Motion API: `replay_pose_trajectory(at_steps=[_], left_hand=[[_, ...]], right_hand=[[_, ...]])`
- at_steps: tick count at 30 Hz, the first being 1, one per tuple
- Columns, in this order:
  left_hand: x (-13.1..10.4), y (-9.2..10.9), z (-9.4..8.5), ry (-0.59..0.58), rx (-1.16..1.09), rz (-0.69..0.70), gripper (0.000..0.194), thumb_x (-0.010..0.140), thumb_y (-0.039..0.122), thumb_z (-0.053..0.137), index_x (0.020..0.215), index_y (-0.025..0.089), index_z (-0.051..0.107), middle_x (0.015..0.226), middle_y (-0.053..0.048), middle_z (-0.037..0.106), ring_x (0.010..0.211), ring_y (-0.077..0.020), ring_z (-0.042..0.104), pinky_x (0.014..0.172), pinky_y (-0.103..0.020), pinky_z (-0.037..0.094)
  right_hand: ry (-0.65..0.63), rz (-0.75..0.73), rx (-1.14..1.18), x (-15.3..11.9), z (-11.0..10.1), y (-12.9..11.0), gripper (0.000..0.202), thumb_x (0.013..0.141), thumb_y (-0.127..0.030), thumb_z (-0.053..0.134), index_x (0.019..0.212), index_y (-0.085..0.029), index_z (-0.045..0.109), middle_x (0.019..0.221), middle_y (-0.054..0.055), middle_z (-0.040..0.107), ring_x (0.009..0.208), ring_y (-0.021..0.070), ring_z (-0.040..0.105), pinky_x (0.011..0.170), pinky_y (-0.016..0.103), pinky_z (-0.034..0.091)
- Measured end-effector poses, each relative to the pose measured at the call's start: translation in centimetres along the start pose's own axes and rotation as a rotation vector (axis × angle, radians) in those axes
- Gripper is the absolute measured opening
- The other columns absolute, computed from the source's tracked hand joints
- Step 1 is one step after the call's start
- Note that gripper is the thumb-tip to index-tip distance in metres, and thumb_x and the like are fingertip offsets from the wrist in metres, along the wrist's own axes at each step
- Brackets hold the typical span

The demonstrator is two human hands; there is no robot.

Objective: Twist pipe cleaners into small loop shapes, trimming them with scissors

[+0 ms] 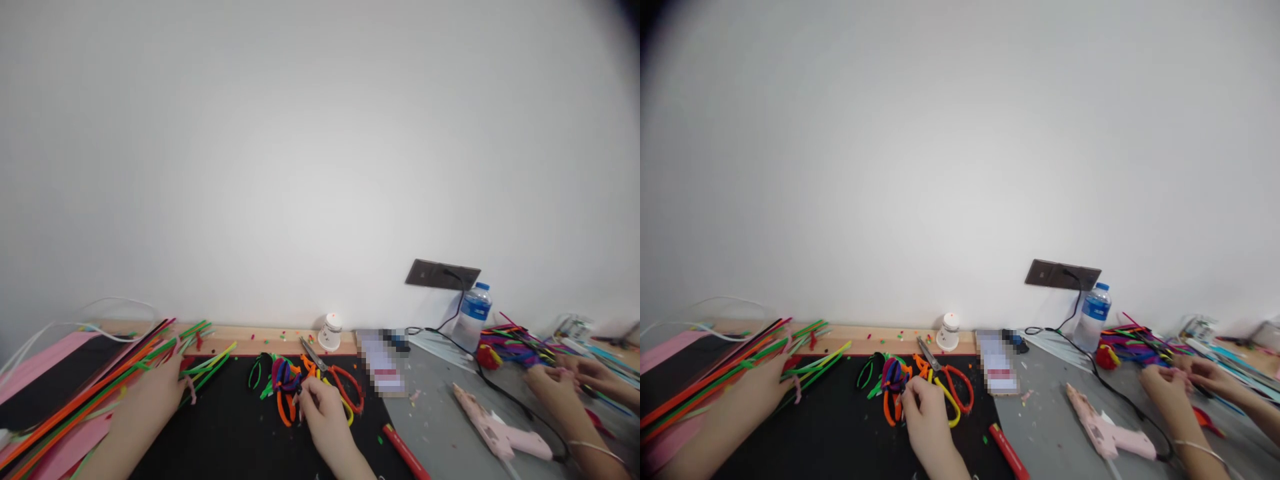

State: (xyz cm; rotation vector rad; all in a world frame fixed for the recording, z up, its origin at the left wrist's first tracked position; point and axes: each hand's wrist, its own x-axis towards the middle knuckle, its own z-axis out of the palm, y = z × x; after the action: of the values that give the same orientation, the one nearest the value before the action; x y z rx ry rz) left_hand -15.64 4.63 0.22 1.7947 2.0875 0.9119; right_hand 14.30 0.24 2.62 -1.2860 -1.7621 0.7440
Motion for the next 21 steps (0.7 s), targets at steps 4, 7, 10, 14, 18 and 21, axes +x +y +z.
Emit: replay_pose_trajectory(at_steps=[4, 7, 10, 14, 18, 21], left_hand=[[0.0, 0.9, -0.2, -0.065, 0.263, 0.041, 0.022, 0.072, 0.022, 0.043, 0.087, 0.018, 0.058, 0.079, -0.015, 0.068, 0.076, -0.0343, 0.064, 0.060, -0.036, 0.043], [-0.1, 2.6, -0.6, -0.055, 0.287, 0.033, 0.026, 0.077, 0.030, 0.041, 0.095, 0.019, 0.056, 0.080, -0.013, 0.068, 0.078, -0.0346, 0.064, 0.060, -0.034, 0.043], [-0.5, 4.4, -1.0, -0.011, 0.269, 0.092, 0.027, 0.081, 0.033, 0.037, 0.083, 0.017, 0.059, 0.077, -0.012, 0.068, 0.076, -0.0299, 0.064, 0.063, -0.030, 0.043], [-1.3, 5.8, -0.6, 0.055, 0.136, 0.192, 0.028, 0.081, 0.032, 0.039, 0.090, 0.019, 0.062, 0.086, -0.009, 0.070, 0.084, -0.0280, 0.063, 0.070, -0.029, 0.043], [-2.1, 6.3, 0.1, 0.095, -0.059, 0.243, 0.027, 0.076, 0.031, 0.048, 0.095, 0.021, 0.065, 0.093, -0.005, 0.070, 0.087, -0.0281, 0.062, 0.073, -0.030, 0.043], [-2.7, 7.5, 0.4, 0.164, -0.341, 0.177, 0.020, 0.066, 0.034, 0.059, 0.079, 0.022, 0.068, 0.081, -0.003, 0.071, 0.076, -0.0254, 0.062, 0.071, -0.028, 0.043]], right_hand=[[0.010, -0.002, -0.012, 0.0, -0.1, 0.1, 0.025, 0.082, -0.019, 0.042, 0.059, -0.016, 0.052, 0.049, -0.003, 0.046, 0.048, 0.0113, 0.044, 0.048, 0.020, 0.030], [0.007, 0.003, -0.015, 0.0, -0.1, 0.1, 0.024, 0.082, -0.019, 0.042, 0.060, -0.016, 0.053, 0.049, -0.003, 0.047, 0.049, 0.0115, 0.045, 0.049, 0.021, 0.030], [0.003, 0.008, 0.018, 0.0, -0.1, 0.1, 0.025, 0.083, -0.019, 0.042, 0.061, -0.016, 0.053, 0.049, -0.003, 0.047, 0.048, 0.0113, 0.044, 0.048, 0.021, 0.030], [-0.006, 0.015, 0.048, 0.0, -0.1, -0.2, 0.027, 0.084, -0.021, 0.041, 0.062, -0.016, 0.054, 0.049, -0.002, 0.047, 0.047, 0.0115, 0.044, 0.048, 0.021, 0.031], [0.012, 0.011, 0.052, 0.0, -0.1, -0.3, 0.025, 0.083, -0.021, 0.041, 0.062, -0.016, 0.054, 0.050, -0.002, 0.046, 0.049, 0.0123, 0.045, 0.049, 0.022, 0.032], [0.029, -0.003, 0.104, 0.0, -0.1, -0.2, 0.021, 0.083, -0.021, 0.041, 0.068, -0.016, 0.055, 0.054, -0.001, 0.047, 0.050, 0.0125, 0.044, 0.048, 0.022, 0.032]])
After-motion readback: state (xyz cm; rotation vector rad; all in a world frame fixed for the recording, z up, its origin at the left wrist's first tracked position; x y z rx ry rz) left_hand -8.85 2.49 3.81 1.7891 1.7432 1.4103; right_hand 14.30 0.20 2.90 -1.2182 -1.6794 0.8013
